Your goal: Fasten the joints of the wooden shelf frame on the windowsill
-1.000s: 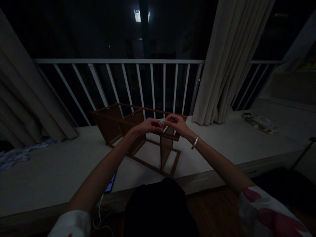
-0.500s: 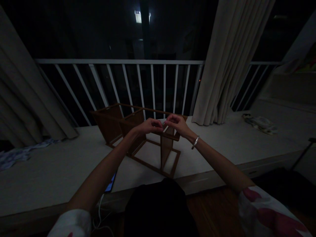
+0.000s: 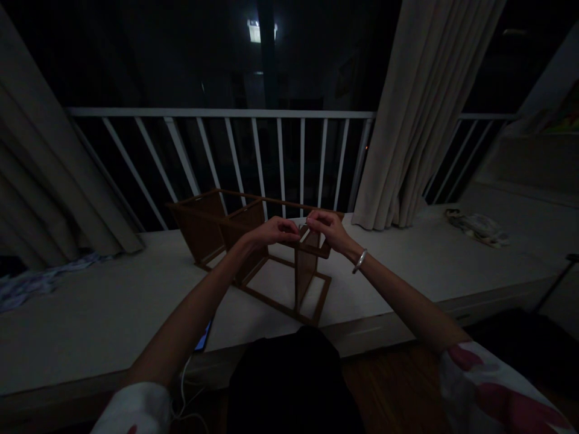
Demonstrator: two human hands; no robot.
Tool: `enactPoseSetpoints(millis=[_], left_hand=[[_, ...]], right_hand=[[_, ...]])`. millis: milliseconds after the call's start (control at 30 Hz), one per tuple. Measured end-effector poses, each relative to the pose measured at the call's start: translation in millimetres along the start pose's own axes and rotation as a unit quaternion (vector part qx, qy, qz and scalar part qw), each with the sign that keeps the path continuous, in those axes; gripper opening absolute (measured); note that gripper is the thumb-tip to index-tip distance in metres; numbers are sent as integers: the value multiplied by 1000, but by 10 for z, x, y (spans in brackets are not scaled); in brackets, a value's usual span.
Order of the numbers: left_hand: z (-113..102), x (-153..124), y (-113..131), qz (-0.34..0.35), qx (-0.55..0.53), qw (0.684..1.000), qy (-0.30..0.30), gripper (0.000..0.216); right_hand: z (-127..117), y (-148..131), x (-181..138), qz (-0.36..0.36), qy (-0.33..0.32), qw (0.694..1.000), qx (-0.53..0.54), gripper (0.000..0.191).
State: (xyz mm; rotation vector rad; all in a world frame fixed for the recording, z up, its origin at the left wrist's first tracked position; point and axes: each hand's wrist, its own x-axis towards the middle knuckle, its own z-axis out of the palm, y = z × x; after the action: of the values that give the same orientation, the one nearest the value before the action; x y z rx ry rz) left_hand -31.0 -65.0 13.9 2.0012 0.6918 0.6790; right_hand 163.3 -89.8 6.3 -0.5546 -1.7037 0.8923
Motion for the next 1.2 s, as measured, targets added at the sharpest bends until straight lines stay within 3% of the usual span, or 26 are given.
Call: enactPoseSetpoints(millis=[133,767,967,1200], left_hand=[[0,0,23,-6,-6,1000,-5,28],[-14,-7,10,-10,-14,1000,-21,27],[-10,-1,17,-9,-10,1000,-14,26],[7,-36,82,-18,-14,1000,-10,26]], right_hand=[[2,1,4,13,20,999,24,28],[6,-28,-5,0,-54,998,24,21],[15,-74,-4,17,-57,998,15,28],[-8,-124,-8,4,-106,994,-33,30]])
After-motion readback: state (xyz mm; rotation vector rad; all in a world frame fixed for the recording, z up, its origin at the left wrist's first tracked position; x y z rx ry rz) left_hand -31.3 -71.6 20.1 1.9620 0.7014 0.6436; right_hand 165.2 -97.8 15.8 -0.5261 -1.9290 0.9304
